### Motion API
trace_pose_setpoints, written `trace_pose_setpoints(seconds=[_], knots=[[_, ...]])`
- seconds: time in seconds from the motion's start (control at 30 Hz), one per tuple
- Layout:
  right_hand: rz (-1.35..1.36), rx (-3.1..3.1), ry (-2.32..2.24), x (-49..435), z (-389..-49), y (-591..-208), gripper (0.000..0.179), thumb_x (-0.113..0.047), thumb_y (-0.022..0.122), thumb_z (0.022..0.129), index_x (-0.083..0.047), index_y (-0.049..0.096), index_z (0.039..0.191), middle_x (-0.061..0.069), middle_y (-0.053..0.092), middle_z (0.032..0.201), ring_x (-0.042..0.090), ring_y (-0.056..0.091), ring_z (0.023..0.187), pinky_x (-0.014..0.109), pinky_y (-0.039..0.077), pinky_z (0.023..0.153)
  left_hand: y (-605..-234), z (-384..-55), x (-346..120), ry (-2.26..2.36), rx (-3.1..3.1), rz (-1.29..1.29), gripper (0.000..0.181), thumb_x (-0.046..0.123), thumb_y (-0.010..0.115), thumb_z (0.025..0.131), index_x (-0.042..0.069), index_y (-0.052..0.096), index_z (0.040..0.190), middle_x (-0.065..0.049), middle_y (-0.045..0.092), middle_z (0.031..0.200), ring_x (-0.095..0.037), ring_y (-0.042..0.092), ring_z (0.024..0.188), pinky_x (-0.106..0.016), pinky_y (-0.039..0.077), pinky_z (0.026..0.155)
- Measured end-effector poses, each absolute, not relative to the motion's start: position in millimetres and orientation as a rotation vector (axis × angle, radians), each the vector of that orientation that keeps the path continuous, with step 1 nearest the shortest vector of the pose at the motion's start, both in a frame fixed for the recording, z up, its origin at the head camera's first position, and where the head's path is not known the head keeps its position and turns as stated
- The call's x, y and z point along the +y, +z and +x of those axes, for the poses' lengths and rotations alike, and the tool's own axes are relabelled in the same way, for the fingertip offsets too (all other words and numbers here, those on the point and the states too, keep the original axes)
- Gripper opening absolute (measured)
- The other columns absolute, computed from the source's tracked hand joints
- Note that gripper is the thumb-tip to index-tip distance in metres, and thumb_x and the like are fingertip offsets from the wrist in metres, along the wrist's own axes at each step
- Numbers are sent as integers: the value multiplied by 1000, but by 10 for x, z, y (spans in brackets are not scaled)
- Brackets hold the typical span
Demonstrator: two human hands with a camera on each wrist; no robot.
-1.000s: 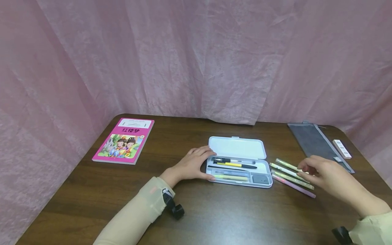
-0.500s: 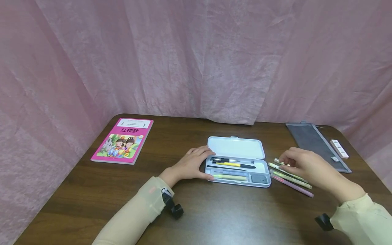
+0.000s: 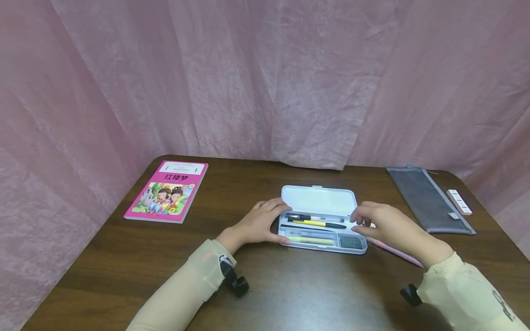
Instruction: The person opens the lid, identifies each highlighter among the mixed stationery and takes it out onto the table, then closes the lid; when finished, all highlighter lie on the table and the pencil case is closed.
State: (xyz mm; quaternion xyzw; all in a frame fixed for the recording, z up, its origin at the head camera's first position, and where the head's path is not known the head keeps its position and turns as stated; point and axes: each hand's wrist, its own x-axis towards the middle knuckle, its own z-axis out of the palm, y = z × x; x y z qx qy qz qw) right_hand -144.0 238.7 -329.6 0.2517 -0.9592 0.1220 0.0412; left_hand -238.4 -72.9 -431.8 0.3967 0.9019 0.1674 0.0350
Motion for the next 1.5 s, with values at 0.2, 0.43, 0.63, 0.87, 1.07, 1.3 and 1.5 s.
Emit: trace_pose_setpoints(seconds=[0.2,0.43,0.63,0.87,1.07,1.3,1.5], knots=[[840,-2981,414,2240,-1496,-3364,11,-18,74,83,-15,69,92,-12,59,79,3,52,70,21,45,61,-4327,-2391,-723,513,2767,1207,87,71,65,73,25,40,143,-1,36,153,-18,27,146,-47,24,117],[895,-3067,459,2085,-1526,-3471,13,-20,74,83,-17,70,95,-11,63,85,3,54,75,21,48,65,-4323,-2381,-722,524,2762,1203,87,71,65,73,25,40,144,-2,36,153,-18,26,146,-48,24,117],[978,-3018,455,2012,-1538,-3575,9,-18,74,83,-16,70,90,-11,64,83,2,54,73,22,48,64,-4327,-2382,-708,513,2767,1227,87,72,64,74,25,41,143,-2,37,152,-20,27,146,-48,25,116],[1041,-2944,407,1978,-1556,-3691,6,-19,74,82,-16,71,87,-8,67,82,3,55,72,26,50,67,-4336,-2388,-704,511,2772,1223,87,72,65,73,26,41,143,-1,36,153,-18,27,145,-47,25,117],[1102,-2863,323,1956,-1558,-3733,7,-18,76,79,-16,71,83,-8,67,79,6,60,72,28,51,68,-4350,-2395,-705,518,2775,1236,87,72,65,73,26,41,143,-1,37,152,-18,28,145,-47,25,116],[1083,-2936,324,1900,-1562,-3745,7,-19,76,80,-16,72,85,-6,68,82,6,60,74,27,51,68,-4348,-2399,-713,526,2777,1227,87,72,65,73,26,42,142,-1,37,152,-17,28,145,-46,25,116],[1025,-3027,318,1841,-1571,-3756,11,-23,76,81,-15,73,88,-6,70,83,4,58,73,28,52,69,-4346,-2395,-726,526,2766,1210,87,72,65,73,26,41,143,0,37,152,-17,27,145,-46,24,117]])
